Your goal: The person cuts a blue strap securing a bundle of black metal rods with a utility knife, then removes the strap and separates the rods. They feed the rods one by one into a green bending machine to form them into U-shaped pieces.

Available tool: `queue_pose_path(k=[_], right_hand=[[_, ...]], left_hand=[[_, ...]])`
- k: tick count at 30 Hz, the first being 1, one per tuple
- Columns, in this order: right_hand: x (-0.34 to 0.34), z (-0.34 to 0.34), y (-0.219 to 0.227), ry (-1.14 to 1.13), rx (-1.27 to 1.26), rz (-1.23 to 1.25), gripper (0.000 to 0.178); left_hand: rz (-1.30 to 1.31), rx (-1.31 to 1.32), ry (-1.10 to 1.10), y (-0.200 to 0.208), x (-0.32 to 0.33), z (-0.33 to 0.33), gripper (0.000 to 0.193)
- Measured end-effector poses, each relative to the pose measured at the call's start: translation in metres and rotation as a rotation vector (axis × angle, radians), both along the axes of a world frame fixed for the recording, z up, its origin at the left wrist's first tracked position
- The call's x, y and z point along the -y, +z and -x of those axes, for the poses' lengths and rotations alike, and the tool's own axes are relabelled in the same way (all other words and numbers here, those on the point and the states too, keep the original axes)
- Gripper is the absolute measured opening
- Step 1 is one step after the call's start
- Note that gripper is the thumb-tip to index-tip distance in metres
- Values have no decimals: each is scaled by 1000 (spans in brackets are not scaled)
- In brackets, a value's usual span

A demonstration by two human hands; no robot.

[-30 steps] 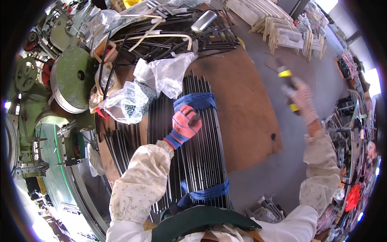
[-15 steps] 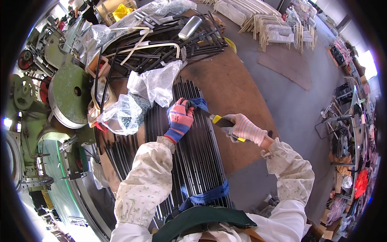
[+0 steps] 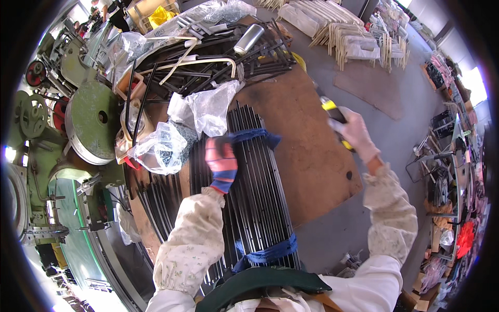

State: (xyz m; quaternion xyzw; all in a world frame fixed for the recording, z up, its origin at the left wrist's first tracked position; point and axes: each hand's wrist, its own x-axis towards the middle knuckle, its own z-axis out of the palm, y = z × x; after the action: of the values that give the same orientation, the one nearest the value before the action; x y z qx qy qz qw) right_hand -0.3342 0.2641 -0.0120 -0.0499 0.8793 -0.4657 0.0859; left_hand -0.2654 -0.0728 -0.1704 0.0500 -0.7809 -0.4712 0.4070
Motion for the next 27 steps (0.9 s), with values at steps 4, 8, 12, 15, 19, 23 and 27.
queue_pose_path(k=[4,8,12,15,19,23,27], right_hand=[[-62,-49,-23,-49,210,24,26],[-44,-150,-42,30,470,167,36],[-35,-221,-50,171,654,169,37],[-31,-259,-43,300,781,150,37],[-33,-286,-32,384,862,69,37],[-39,-298,-32,361,837,109,33],[-36,-306,-41,352,802,119,29]], left_hand=[[-132,118,581,14,53,12,31],[334,173,340,47,59,-84,42],[774,358,-331,85,-2,-202,33],[695,458,-526,72,-29,-256,29],[716,498,-503,77,-75,-260,33],[1112,811,-626,89,-104,-242,33],[1258,693,-595,81,-111,-233,22]])
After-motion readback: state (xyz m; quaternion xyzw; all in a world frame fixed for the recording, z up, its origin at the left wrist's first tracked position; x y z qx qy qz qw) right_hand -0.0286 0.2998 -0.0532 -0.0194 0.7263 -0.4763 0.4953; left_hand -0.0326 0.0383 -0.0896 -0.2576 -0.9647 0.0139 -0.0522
